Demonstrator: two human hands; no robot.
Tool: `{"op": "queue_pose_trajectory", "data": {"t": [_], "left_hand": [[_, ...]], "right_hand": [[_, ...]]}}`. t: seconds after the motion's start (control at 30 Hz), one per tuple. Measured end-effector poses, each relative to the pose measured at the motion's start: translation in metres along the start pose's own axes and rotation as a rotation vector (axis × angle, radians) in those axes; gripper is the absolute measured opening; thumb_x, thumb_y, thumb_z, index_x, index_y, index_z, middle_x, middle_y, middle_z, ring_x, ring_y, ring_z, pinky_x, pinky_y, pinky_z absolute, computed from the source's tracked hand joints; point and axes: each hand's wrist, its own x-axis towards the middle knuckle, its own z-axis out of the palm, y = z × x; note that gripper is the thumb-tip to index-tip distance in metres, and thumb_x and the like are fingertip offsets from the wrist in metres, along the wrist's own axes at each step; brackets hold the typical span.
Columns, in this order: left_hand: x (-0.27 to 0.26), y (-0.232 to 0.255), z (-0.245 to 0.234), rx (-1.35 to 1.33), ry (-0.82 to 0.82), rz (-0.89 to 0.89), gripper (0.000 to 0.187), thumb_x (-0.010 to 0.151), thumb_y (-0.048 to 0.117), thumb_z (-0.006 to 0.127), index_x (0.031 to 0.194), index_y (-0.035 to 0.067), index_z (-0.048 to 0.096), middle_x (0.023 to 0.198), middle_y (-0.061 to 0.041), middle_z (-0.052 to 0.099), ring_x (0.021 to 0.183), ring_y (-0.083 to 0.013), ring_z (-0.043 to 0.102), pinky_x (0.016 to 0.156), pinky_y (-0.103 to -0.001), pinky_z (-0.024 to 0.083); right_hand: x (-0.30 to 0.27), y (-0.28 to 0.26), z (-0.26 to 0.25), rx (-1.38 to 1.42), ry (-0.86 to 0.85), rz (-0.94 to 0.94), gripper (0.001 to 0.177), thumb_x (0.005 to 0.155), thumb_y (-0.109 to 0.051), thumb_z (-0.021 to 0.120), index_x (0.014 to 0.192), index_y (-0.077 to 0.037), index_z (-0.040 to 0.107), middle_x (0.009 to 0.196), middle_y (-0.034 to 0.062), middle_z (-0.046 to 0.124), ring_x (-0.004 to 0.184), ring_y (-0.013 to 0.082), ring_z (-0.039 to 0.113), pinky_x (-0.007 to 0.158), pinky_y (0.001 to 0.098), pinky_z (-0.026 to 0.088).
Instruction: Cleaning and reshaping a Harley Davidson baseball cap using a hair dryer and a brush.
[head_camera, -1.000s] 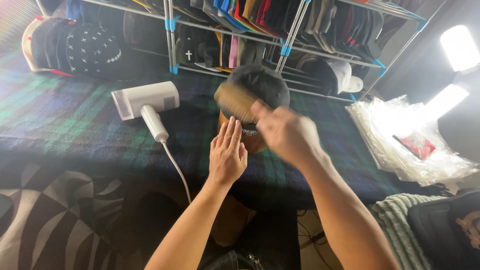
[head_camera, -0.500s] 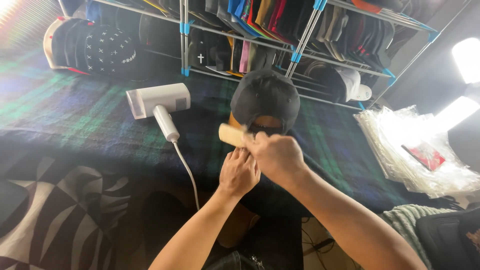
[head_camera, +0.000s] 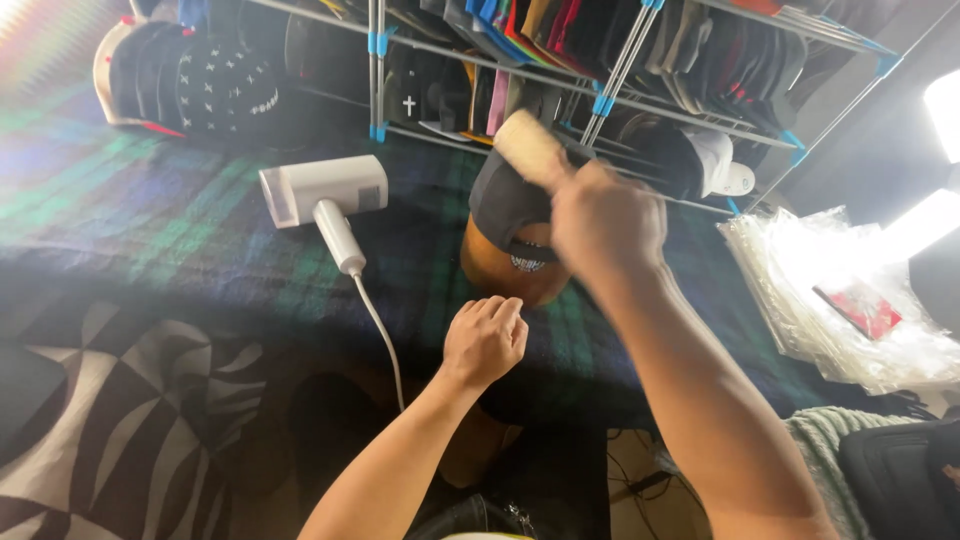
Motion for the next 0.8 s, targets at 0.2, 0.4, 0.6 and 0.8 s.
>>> {"op": "queue_pose_trajectory", "data": {"t": [0.2, 0.4, 0.6, 0.8], "left_hand": [[0.016, 0.01, -0.03, -0.405, 0.226, -0.381, 0.019, 0.085, 0.002, 0.06, 0.091, 0.013, 0.074, 0.077, -0.007, 0.072, 0.077, -0.0269, 0.074, 0.068, -0.035, 0.057], [0.055, 0.03, -0.048, -1.378, 0.352, -1.057, 0.044, 0.103, 0.019, 0.056, 0.141, -0.001, 0.047, 0.11, -0.028, 0.071, 0.092, -0.0313, 0.074, 0.079, -0.042, 0.062], [0.102, 0.006, -0.053, -1.164, 0.345, -1.209, 0.023, 0.107, 0.021, 0.051, 0.126, 0.011, 0.056, 0.064, -0.005, 0.064, 0.052, -0.0149, 0.06, 0.047, -0.026, 0.051], [0.116, 0.05, -0.051, -0.665, 0.199, -0.743, 0.057, 0.107, 0.027, 0.052, 0.16, 0.024, 0.031, 0.132, -0.037, 0.06, 0.12, -0.0538, 0.059, 0.095, -0.061, 0.053]], "right_hand": [[-0.065, -0.049, -0.007, 0.324, -0.107, -0.245, 0.019, 0.076, -0.031, 0.071, 0.088, -0.016, 0.075, 0.069, 0.0057, 0.059, 0.049, 0.0341, 0.065, 0.042, 0.0466, 0.053], [-0.093, -0.083, 0.037, 0.359, 0.253, -0.055, 0.023, 0.08, -0.027, 0.067, 0.102, -0.021, 0.062, 0.091, -0.0017, 0.059, 0.074, 0.0234, 0.065, 0.056, 0.0351, 0.055], [-0.096, -0.05, 0.054, 0.865, 0.306, -0.059, 0.06, 0.079, -0.027, 0.084, 0.136, -0.018, 0.069, 0.136, 0.0149, 0.059, 0.126, 0.0388, 0.057, 0.103, 0.0458, 0.047], [-0.096, -0.059, 0.135, 1.194, 0.231, 0.756, 0.082, 0.104, -0.044, 0.063, 0.161, -0.001, 0.023, 0.156, 0.0343, 0.025, 0.149, 0.0519, 0.023, 0.124, 0.0513, 0.028]]}}
